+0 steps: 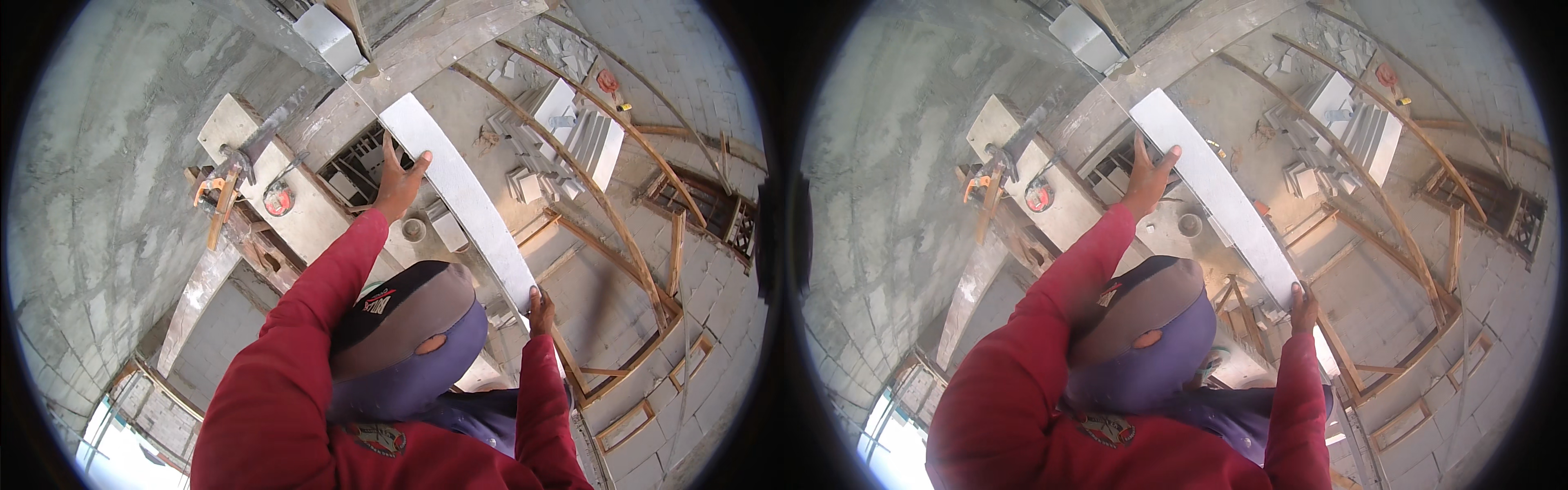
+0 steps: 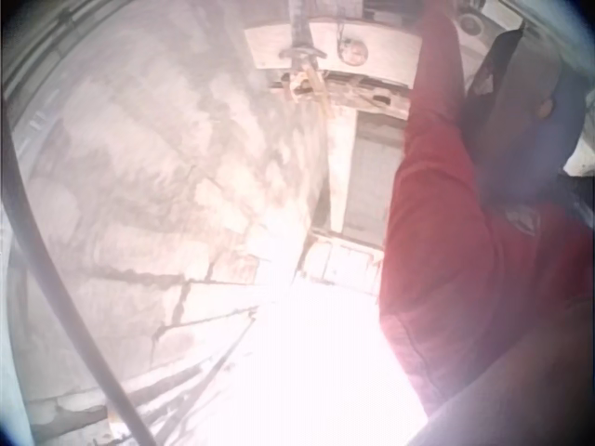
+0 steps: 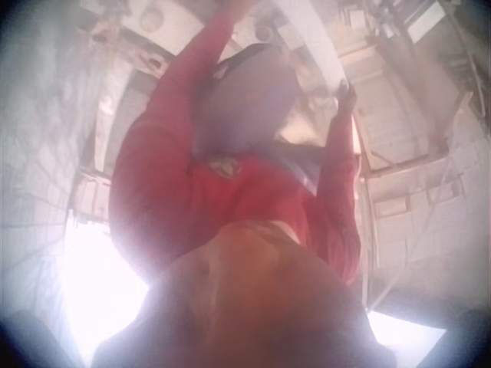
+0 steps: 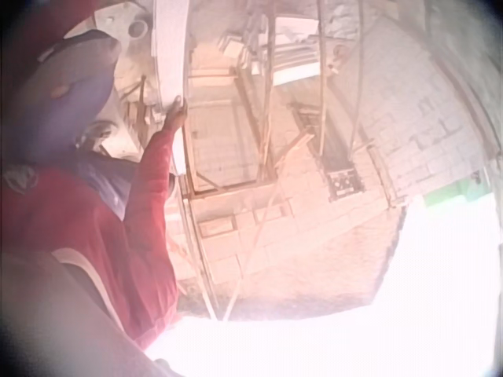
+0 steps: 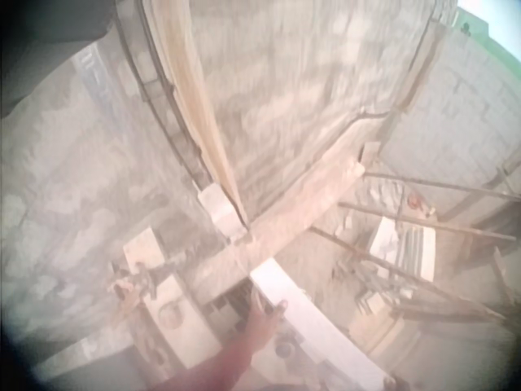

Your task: The person positions a long white plasterboard strip onto a wooden support structure, then uses a trowel to apply and smooth cement along the edges and joints. The person repeatedly scoops cement from a bucket and spreads it to secure the board.

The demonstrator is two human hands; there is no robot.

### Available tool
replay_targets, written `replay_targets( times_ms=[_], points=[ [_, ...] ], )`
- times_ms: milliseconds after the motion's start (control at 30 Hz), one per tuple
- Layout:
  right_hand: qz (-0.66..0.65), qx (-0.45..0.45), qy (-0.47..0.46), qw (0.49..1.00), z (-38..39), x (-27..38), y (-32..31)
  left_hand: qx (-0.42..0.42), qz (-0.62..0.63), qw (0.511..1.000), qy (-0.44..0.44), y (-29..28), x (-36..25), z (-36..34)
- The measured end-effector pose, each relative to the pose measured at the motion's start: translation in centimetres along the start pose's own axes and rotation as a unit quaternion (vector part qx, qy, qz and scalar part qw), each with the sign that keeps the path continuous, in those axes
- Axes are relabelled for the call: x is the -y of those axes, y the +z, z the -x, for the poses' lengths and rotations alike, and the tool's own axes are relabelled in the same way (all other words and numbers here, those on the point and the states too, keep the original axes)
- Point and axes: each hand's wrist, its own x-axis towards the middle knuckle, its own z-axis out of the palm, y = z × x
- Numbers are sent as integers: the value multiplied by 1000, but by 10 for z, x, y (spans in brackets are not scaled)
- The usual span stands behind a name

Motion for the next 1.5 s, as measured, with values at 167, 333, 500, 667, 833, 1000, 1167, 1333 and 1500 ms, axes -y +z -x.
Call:
replay_targets(
  times_ms=[167, 333, 500, 667, 833, 1000, 1167, 1333, 1500],
  points=[
    [17, -8, -54, 998, -8, -16, 2, -9, 27, 999, -15, 5, -8, 6],
    [11, -9, -41, 999, -5, -10, 0, -64, 94, 991, -67, -8, 48, 19],
    [-40, 33, -6, 999, 10, 15, -1, -174, 276, 937, -121, -32, 118, -42],
    [-19, 40, 0, 999, 15, 24, 0, -315, 259, 905, -118, -39, 122, -132],
    [-13, 38, 5, 999, 16, 24, -1, -251, 307, 912, -107, -50, 119, -140],
    [0, 35, 8, 999, 17, 26, -3, -264, 283, 919, -68, -40, 115, -132],
    [-18, 11, -47, 999, 14, 18, 1, -237, 257, 937, -24, -37, 101, -119],
    [6, 1, -52, 999, 10, 7, 1, -150, 203, 967, 17, -53, 81, -95],
    [-3, -1, -39, 999, 7, 0, -1, -152, 121, 980, 52, -50, 28, -44]
  ],
)
